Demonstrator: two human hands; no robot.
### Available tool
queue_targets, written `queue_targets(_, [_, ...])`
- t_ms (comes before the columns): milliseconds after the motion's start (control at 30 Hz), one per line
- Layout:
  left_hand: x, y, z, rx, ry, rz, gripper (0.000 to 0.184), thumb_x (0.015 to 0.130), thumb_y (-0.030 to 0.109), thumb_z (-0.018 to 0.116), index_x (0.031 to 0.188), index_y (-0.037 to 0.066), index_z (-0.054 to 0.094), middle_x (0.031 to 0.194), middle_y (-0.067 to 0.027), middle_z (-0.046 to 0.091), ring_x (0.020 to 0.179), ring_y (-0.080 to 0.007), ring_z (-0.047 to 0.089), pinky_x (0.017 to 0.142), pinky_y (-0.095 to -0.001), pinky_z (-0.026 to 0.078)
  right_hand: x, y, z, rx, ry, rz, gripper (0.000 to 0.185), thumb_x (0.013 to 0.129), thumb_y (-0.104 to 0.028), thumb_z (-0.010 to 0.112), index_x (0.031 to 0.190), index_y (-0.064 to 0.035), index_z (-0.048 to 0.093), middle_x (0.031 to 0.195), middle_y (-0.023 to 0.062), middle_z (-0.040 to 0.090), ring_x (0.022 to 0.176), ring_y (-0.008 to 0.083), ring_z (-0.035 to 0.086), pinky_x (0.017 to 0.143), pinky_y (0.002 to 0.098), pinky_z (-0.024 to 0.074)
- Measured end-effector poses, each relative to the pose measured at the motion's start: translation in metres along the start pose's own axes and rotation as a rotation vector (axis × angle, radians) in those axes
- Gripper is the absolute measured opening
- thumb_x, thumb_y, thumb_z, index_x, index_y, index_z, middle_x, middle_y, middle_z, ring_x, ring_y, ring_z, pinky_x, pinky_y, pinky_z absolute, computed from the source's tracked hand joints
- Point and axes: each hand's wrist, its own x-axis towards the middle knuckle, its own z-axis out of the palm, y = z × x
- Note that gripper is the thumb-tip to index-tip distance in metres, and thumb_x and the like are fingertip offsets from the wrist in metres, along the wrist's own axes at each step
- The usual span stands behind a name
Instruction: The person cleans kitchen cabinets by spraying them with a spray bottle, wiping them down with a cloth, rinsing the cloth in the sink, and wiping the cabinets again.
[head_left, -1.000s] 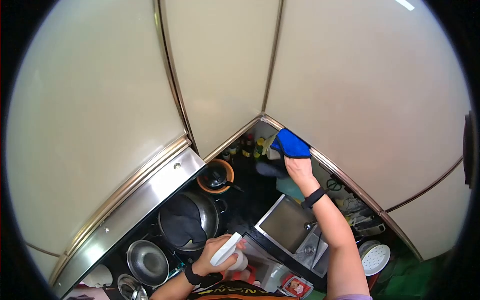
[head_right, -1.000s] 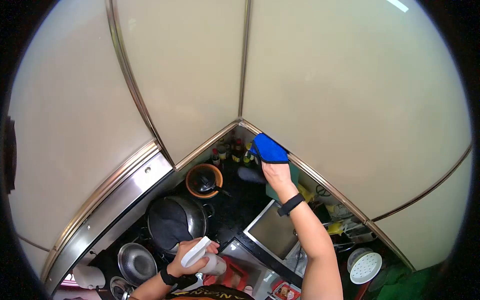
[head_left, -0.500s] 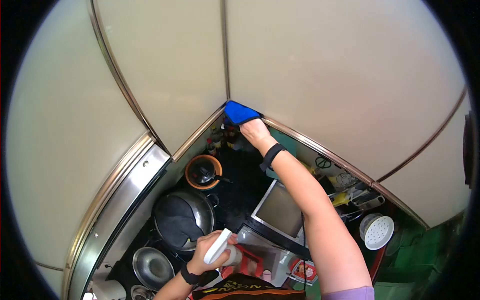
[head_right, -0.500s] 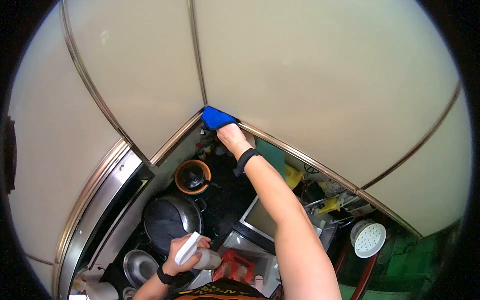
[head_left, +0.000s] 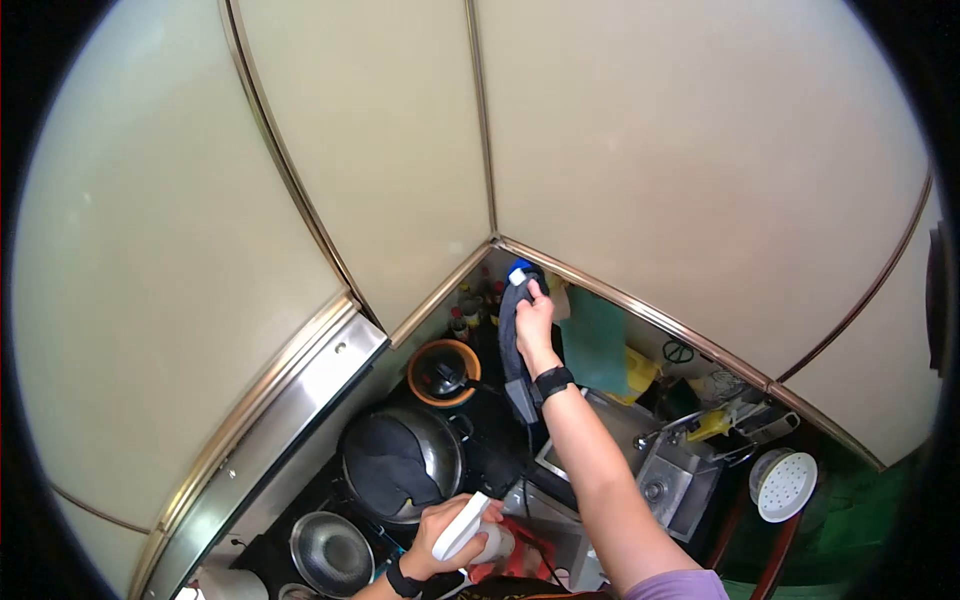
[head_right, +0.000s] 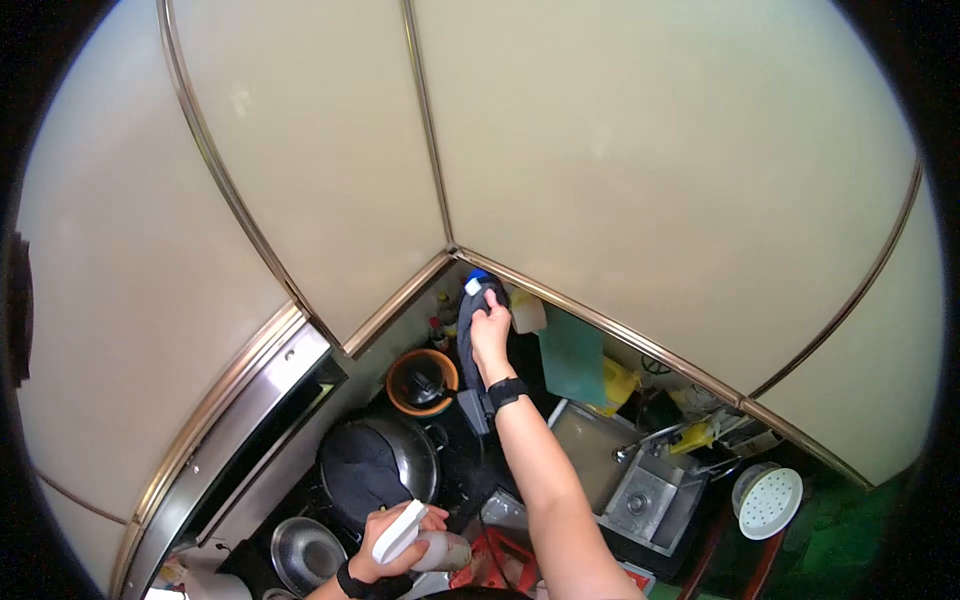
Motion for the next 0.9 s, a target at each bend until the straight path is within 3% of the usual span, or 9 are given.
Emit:
queue_targets(100, [-0.013, -0.006, -0.007, -0.007, 0.038, -0.061, 0.016, 0.066, 0.003, 0.058, 0.081, 0.0, 0.063, 0.086, -0.0134, 0.068, 0.092, -0.0315, 0.068, 0.083, -0.0379, 0.052, 0.021, 0.002, 0.02, 0.686, -0.297, 0.157, 0.02, 0.093, -0.004, 0.052, 0.112, -0.005, 0.058, 0.098, 0.0074, 0.065, 0.085, 0.0208, 0.065, 0.077, 0.034, 0.0551])
queue_targets(200, [-0.023, -0.007, -0.015, -0.005, 0.049, -0.074, 0.02, 0.068, 0.0, 0.06, 0.088, -0.001, 0.062, 0.089, -0.0136, 0.067, 0.093, -0.0302, 0.068, 0.083, -0.038, 0.052, 0.029, 0.002, 0.052, 0.837, -0.138, 0.247, 0.019, 0.096, -0.013, 0.054, 0.113, -0.0064, 0.058, 0.098, 0.0067, 0.065, 0.085, 0.021, 0.065, 0.079, 0.0352, 0.0552])
queue_targets(267, [-0.033, 0.008, -0.014, 0.03, 0.088, -0.163, 0.024, 0.07, 0.008, 0.057, 0.092, 0.0, 0.063, 0.103, -0.0178, 0.065, 0.091, -0.0278, 0.065, 0.08, -0.0339, 0.049, 0.032, 0.003, 0.069, 0.853, -0.122, 0.246, 0.021, 0.096, -0.017, 0.055, 0.112, -0.0037, 0.058, 0.102, 0.0074, 0.065, 0.09, 0.022, 0.064, 0.081, 0.0366, 0.0544])
queue_targets(300, [-0.028, 0.012, -0.012, 0.057, 0.157, -0.11, 0.019, 0.067, 0.002, 0.055, 0.084, 0.002, 0.063, 0.086, -0.0141, 0.067, 0.088, -0.0308, 0.066, 0.078, -0.0342, 0.05, 0.04, 0.006, 0.078, 0.777, -0.012, 0.223, 0.022, 0.096, -0.018, 0.056, 0.11, -0.0015, 0.058, 0.103, 0.0082, 0.065, 0.091, 0.0218, 0.063, 0.083, 0.0367, 0.0539])
queue_targets(467, [-0.031, 0.008, -0.013, 0.015, 0.159, -0.114, 0.02, 0.067, -0.001, 0.054, 0.086, -0.001, 0.062, 0.087, -0.0166, 0.067, 0.085, -0.0322, 0.066, 0.076, -0.0355, 0.052, 0.04, -0.038, 0.117, 0.376, 0.505, 0.181, 0.028, 0.091, -0.018, 0.06, 0.106, 0.0051, 0.058, 0.103, 0.0087, 0.064, 0.087, 0.0188, 0.062, 0.079, 0.0325, 0.0519])
queue_targets(633, [-0.025, 0.007, -0.012, 0.043, 0.109, -0.096, 0.018, 0.068, 0.002, 0.057, 0.085, -0.002, 0.062, 0.085, -0.0154, 0.067, 0.087, -0.0318, 0.067, 0.079, -0.0376, 0.052, 0.042, -0.038, 0.106, 0.135, 0.425, 0.177, 0.029, 0.083, -0.016, 0.058, 0.087, 0.0119, 0.061, 0.084, 0.0108, 0.066, 0.071, 0.0193, 0.059, 0.066, 0.0346, 0.0487])
queue_targets(733, [-0.029, -0.002, -0.013, -0.011, 0.062, -0.102, 0.019, 0.067, 0.003, 0.06, 0.085, -0.002, 0.062, 0.086, -0.0145, 0.067, 0.091, -0.0316, 0.068, 0.083, -0.0382, 0.052, 0.036, -0.042, 0.095, 0.194, 0.473, 0.175, 0.03, 0.083, -0.016, 0.056, 0.086, 0.0133, 0.061, 0.084, 0.0121, 0.066, 0.07, 0.0195, 0.061, 0.065, 0.034, 0.0493])
queue_targets(800, [-0.036, -0.007, -0.01, -0.067, 0.082, -0.061, 0.02, 0.068, 0.001, 0.059, 0.087, -0.002, 0.062, 0.088, -0.0146, 0.067, 0.091, -0.0313, 0.068, 0.081, -0.0378, 0.053, 0.031, -0.05, 0.066, 0.326, 0.479, 0.17, 0.022, 0.084, -0.014, 0.053, 0.085, 0.0063, 0.063, 0.079, 0.0077, 0.064, 0.068, 0.0175, 0.06, 0.061, 0.0346, 0.0495])
queue_targets(900, [-0.035, 0.0, -0.011, 0.007, 0.086, -0.039, 0.018, 0.068, 0.012, 0.06, 0.081, 0.0, 0.062, 0.083, -0.0128, 0.068, 0.09, -0.0311, 0.068, 0.082, -0.0383, 0.051, 0.001, -0.087, 0.004, 0.241, 0.436, 0.182, 0.019, 0.085, -0.014, 0.052, 0.08, 0.0003, 0.062, 0.075, 0.0042, 0.061, 0.063, 0.0159, 0.058, 0.056, 0.0325, 0.0478])
